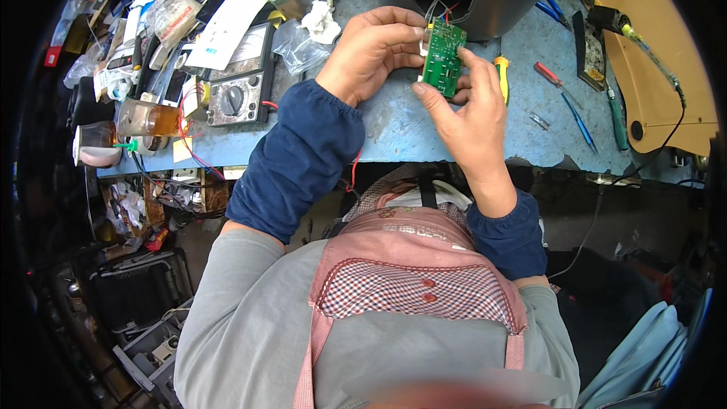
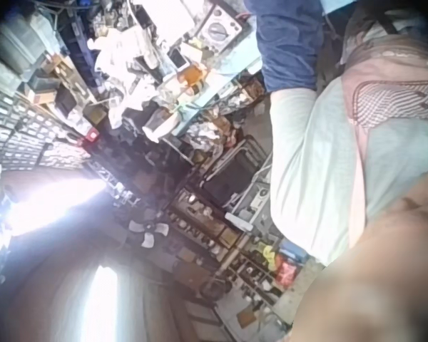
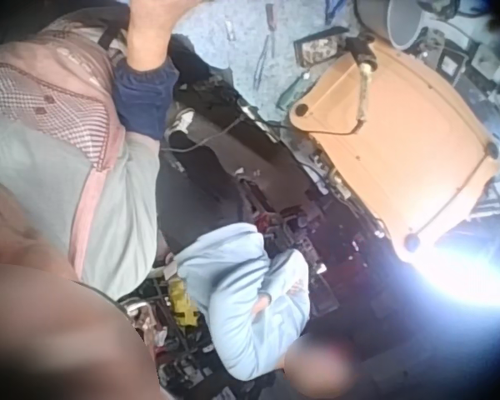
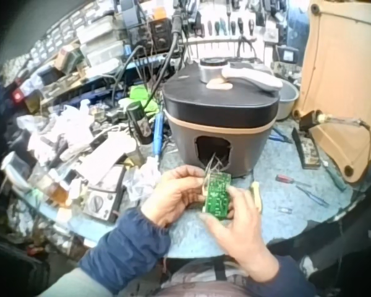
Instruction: The person works at a cluttered electronics workbench, handling a small green circuit board and a digital display module. They use a screwdriver to adjust components on the board, then connect wires to the display module and test it by flipping it over. The person also opens a tool case and retrieves a screwdriver during the process.
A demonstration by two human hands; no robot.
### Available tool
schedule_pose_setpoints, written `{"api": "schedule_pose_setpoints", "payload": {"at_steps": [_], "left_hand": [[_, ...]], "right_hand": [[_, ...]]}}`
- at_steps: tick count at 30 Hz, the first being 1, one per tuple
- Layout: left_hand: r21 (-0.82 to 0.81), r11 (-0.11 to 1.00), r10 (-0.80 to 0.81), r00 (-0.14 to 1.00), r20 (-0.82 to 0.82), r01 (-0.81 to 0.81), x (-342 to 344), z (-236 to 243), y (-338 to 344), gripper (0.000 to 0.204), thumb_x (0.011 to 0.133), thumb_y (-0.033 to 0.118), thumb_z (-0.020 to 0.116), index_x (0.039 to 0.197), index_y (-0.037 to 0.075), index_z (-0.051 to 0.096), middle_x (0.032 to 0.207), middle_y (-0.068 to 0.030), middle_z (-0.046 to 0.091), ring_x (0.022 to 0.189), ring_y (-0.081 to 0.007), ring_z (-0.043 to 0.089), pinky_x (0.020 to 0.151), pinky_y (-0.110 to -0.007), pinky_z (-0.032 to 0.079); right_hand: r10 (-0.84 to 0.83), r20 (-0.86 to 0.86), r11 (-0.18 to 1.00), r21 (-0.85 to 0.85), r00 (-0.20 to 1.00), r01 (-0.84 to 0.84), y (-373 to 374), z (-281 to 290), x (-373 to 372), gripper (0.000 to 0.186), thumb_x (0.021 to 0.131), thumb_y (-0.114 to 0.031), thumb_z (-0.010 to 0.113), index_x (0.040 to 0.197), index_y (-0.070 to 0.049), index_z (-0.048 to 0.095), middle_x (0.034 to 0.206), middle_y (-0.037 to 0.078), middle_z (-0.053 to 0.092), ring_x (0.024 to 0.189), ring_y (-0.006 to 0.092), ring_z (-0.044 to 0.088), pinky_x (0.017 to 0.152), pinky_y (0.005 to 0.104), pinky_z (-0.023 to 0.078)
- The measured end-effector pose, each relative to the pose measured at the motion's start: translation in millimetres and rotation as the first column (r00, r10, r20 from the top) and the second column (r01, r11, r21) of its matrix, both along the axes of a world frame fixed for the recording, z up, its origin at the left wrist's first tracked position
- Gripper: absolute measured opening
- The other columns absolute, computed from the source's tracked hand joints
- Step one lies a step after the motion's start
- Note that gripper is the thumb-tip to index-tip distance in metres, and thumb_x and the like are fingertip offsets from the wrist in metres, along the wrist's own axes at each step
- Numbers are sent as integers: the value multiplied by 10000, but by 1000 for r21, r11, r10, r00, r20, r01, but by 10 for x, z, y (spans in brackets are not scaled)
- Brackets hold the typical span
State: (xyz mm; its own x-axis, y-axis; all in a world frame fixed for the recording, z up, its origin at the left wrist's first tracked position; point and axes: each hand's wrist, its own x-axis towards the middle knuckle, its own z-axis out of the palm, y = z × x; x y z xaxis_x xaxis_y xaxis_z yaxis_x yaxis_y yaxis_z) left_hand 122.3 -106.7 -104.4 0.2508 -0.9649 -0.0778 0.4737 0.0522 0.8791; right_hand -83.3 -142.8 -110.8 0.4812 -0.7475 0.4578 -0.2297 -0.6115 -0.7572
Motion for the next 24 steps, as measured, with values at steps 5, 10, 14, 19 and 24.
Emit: {"api": "schedule_pose_setpoints", "payload": {"at_steps": [5,10,14,19,24], "left_hand": [[-13,1000,11,999,46,-10,-95,113,47,323,962,52,732,1257,-66,672,1154,-175,762,972,-249,782,848,-337,656],[-46,992,126,913,389,-117,-131,78,20,427,908,62,796,1287,-87,667,1119,-159,760,979,-183,746,837,-319,605],[50,999,-22,929,370,3,-179,89,37,540,942,88,830,1400,-75,594,1165,-137,772,1003,-173,753,869,-287,594],[57,998,-23,929,369,2,-179,127,40,577,934,55,836,1423,-80,561,1145,-148,777,983,-171,763,836,-295,613],[43,999,9,933,359,-26,-185,98,32,561,925,11,830,1411,-81,565,1147,-153,773,988,-173,763,840,-291,619]], "right_hand": [[29,43,964,262,999,-40,-41,-20,-23,563,924,-208,792,1369,89,615,1065,143,712,841,205,686,706,315,568],[199,492,635,594,848,-494,-199,23,-84,434,1028,-97,475,1406,92,572,1217,189,731,932,268,740,806,371,625],[214,601,395,668,770,-631,-290,60,-104,500,1016,-122,381,1437,103,531,1281,269,704,1063,385,758,896,456,647],[177,583,410,689,793,-598,-267,32,-69,475,1011,-83,389,1424,75,561,1253,231,722,1037,338,766,899,446,657],[178,594,426,672,784,-606,-255,10,-50,460,1025,-72,384,1426,58,567,1252,216,723,1036,319,767,902,440,664]]}}
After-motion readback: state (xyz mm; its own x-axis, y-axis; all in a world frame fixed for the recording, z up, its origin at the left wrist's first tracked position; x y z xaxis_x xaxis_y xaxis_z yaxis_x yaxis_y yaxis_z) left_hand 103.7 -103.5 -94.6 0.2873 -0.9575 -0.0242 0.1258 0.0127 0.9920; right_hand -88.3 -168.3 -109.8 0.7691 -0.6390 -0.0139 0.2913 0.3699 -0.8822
